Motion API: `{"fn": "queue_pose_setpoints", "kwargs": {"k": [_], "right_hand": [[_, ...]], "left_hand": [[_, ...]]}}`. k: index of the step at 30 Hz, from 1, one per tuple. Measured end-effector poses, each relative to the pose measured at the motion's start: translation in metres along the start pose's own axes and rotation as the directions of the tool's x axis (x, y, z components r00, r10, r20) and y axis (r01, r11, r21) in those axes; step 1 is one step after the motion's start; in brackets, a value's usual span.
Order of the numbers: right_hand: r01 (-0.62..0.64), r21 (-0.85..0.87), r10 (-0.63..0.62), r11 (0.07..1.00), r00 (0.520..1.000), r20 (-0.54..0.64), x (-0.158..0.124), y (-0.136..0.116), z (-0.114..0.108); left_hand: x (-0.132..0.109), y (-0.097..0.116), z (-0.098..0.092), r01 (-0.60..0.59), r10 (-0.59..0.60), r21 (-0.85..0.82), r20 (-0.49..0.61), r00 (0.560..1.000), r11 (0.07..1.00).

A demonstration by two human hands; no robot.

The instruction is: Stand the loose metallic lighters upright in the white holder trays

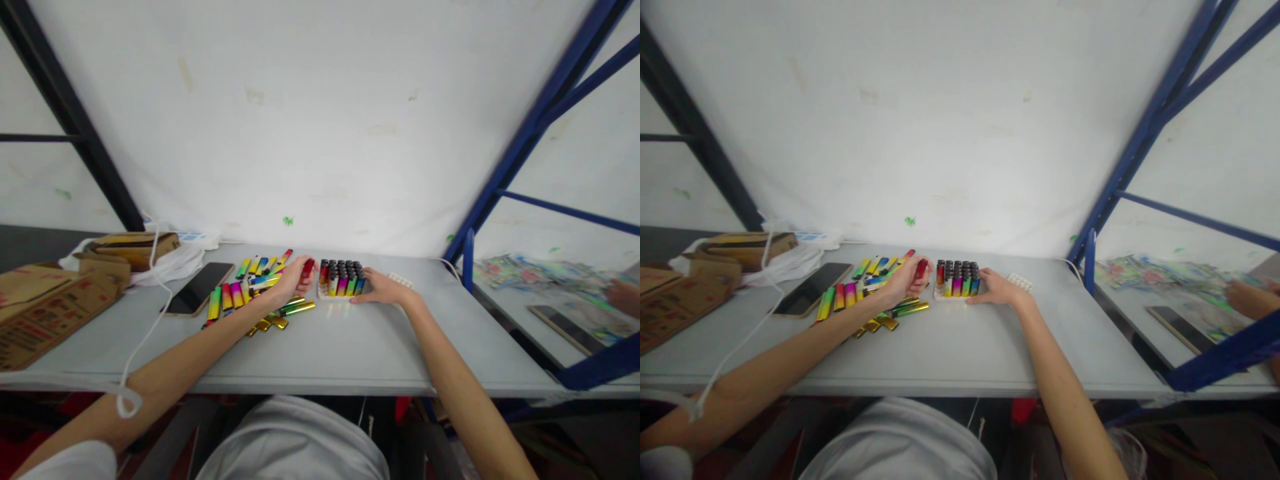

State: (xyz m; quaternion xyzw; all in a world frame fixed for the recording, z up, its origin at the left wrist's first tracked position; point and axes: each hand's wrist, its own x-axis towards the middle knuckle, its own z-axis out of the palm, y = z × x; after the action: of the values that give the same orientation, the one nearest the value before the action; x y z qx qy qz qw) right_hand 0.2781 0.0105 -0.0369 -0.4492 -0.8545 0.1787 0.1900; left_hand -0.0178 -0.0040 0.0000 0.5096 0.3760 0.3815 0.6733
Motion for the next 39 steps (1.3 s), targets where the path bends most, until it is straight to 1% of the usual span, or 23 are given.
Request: {"fn": "queue_pose_setpoints", "kwargs": {"k": [2,5,7,9,11,14,16,18,20,24,27,29,30,34,35,37,39], "right_hand": [[0.000,0.000,0.000,1.000,1.000,0.010,0.000,0.000,0.000],[-0.002,0.004,0.001,1.000,1.000,0.015,-0.001,-0.002,-0.002],[-0.010,-0.001,0.010,1.000,1.000,0.021,-0.002,-0.004,-0.003],[-0.026,-0.011,0.026,1.000,0.999,0.031,-0.002,-0.006,-0.004],[-0.039,-0.016,0.039,0.999,0.999,0.036,-0.003,-0.008,-0.005],[-0.034,-0.010,0.034,0.999,0.999,0.032,-0.003,-0.009,-0.005],[-0.029,-0.001,0.029,1.000,0.999,0.024,-0.003,-0.009,-0.005],[-0.033,0.000,0.033,0.999,0.999,0.020,-0.003,-0.009,-0.005],[-0.041,-0.011,0.042,0.999,0.999,0.025,-0.003,-0.010,-0.006],[-0.047,-0.019,0.048,0.999,0.998,0.041,-0.002,-0.012,-0.006],[-0.037,-0.011,0.038,0.999,0.999,0.032,-0.002,-0.012,-0.006],[-0.033,-0.009,0.034,0.999,0.999,0.024,-0.002,-0.011,-0.005],[-0.033,-0.009,0.033,0.999,0.999,0.023,-0.002,-0.011,-0.005],[-0.025,0.008,0.025,1.000,0.999,0.020,-0.002,-0.010,-0.006],[-0.024,0.011,0.024,1.000,1.000,0.020,-0.002,-0.010,-0.006],[-0.029,0.009,0.028,1.000,0.999,0.021,-0.002,-0.010,-0.006],[-0.034,0.007,0.034,0.999,0.999,0.019,-0.002,-0.009,-0.005]], "left_hand": [[0.000,0.000,0.000,-0.023,0.023,-0.018,0.016,1.000,1.000],[0.001,-0.002,0.001,-0.146,0.146,0.010,0.019,0.989,0.989],[0.001,-0.002,0.003,-0.233,0.233,0.073,0.000,0.972,0.970],[0.001,-0.001,0.004,-0.291,0.295,0.143,-0.008,0.955,0.946],[0.001,0.002,0.004,-0.334,0.342,0.211,-0.001,0.940,0.919],[0.002,0.005,-0.003,-0.371,0.383,0.305,0.022,0.923,0.877],[0.004,0.005,-0.010,-0.409,0.426,0.391,0.047,0.904,0.825],[0.007,0.004,-0.016,-0.449,0.468,0.481,0.087,0.879,0.753],[0.007,0.002,-0.019,-0.465,0.484,0.557,0.124,0.866,0.688],[0.003,0.003,-0.017,-0.473,0.480,0.680,0.199,0.854,0.560],[0.000,0.006,-0.012,-0.487,0.468,0.729,0.256,0.846,0.481],[0.000,0.005,-0.010,-0.483,0.454,0.737,0.266,0.850,0.472],[0.001,0.004,-0.010,-0.476,0.456,0.735,0.252,0.853,0.483],[0.009,-0.009,-0.014,-0.417,0.477,0.672,0.107,0.872,0.612],[0.010,-0.011,-0.015,-0.403,0.473,0.664,0.083,0.877,0.630],[0.012,-0.014,-0.017,-0.391,0.455,0.677,0.092,0.886,0.624],[0.012,-0.011,-0.019,-0.405,0.433,0.686,0.144,0.890,0.604]]}}
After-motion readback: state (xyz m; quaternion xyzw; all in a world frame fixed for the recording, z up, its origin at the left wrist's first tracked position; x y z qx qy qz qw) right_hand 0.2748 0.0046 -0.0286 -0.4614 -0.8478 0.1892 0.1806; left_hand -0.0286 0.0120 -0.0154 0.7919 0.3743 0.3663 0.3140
